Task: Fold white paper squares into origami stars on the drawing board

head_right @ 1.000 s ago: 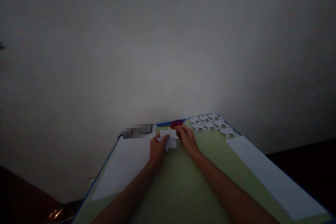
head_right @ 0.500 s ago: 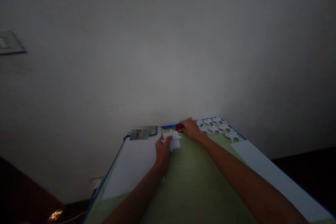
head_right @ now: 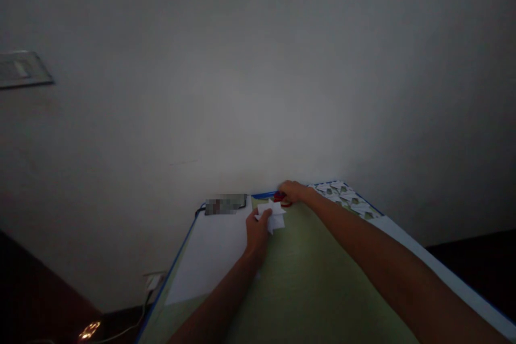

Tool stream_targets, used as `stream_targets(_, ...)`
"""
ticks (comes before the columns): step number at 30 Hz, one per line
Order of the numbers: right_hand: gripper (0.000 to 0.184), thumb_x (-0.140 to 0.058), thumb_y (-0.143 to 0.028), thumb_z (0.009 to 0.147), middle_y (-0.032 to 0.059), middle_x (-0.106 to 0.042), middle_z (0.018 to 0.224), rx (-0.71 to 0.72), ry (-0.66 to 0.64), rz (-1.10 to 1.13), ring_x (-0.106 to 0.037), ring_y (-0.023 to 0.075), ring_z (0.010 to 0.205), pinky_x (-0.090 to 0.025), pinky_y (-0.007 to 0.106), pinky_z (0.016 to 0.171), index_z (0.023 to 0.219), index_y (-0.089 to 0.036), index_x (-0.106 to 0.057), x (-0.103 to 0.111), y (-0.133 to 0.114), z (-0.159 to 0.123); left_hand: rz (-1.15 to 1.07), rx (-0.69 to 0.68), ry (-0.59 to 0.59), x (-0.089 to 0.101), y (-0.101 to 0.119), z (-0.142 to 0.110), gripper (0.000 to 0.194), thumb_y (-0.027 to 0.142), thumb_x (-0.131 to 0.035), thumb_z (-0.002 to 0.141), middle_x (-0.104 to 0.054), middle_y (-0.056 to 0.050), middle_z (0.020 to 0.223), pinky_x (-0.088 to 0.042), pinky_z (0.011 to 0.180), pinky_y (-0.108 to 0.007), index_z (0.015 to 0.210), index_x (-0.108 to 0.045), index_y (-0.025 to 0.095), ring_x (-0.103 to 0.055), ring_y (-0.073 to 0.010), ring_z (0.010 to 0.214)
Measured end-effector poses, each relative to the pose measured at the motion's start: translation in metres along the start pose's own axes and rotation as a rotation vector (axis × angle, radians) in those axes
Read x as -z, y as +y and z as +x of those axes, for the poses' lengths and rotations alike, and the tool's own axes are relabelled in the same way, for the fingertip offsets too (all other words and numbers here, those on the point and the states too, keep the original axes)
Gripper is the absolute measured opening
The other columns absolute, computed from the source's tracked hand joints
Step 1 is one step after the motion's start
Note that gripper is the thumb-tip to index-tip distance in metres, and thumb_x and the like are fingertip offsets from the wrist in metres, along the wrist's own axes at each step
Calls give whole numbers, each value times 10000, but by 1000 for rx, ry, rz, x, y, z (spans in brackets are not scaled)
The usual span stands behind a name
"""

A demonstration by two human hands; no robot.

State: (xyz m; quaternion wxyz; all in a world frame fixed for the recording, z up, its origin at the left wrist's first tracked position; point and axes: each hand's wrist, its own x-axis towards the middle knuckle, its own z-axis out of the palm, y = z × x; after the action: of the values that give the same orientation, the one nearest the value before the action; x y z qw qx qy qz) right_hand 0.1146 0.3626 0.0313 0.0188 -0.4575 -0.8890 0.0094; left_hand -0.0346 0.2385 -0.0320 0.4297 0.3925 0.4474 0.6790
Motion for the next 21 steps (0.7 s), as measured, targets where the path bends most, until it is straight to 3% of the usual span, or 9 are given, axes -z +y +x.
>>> stream_targets(4,120,-703,-227,827,104,-740,972,-1,30,35,-655,209,873,-440,247,744,914,-158,-746,7,8,-15,22,4,-5,0,2,-2,297,343,-709,703,-745,-87,822,-497,654,-283,887,-740,111,-659,-194,708)
stream_targets(8,246,-583,-319,919,154,-732,962,-93,156,72,-648,231,839,-442,290,741,950,-115,-719,28,23,-51,28,14,9,-1,6,-4,294,345,-712,706,-738,-81,798,-489,649,-275,880,-741,110,-656,-187,696)
stream_targets(12,366,-439,-369,979,145,-734,993,-162,335,150,-659,230,839,-468,312,749,1145,-127,-659,55,19,-117,45,6,10,-1,6,-3,292,344,-713,702,-733,-82,791,-480,631,-272,870,-735,107,-647,-184,678)
stream_targets(14,400,-455,-485,966,108,-742,893,-155,492,403,-661,228,740,-485,321,669,1120,-189,-675,56,0,-165,67,-11,22,0,3,-2,284,344,-707,707,-732,-81,789,-480,630,-272,866,-730,110,-646,-182,675)
stream_targets(17,346,-515,-533,915,95,-730,827,-169,491,611,-673,252,707,-521,369,629,1077,-302,-714,27,-46,-249,91,-24,21,0,-1,1,275,345,-702,711,-732,-80,781,-479,625,-270,860,-730,115,-644,-182,670)
stream_targets(19,230,-650,-477,842,95,-731,880,-157,340,676,-702,262,752,-541,389,619,1053,-432,-731,-7,-82,-304,101,-24,10,0,-3,2,263,339,-711,700,-731,-78,771,-476,621,-268,843,-731,120,-639,-182,669)
stream_targets(21,240,-743,-417,808,68,-724,991,-126,220,688,-717,252,872,-523,368,577,986,-573,-701,-42,-115,-348,109,-28,4,0,-4,3,249,331,-715,691,-728,-72,768,-473,624,-265,831,-730,126,-633,-180,672)
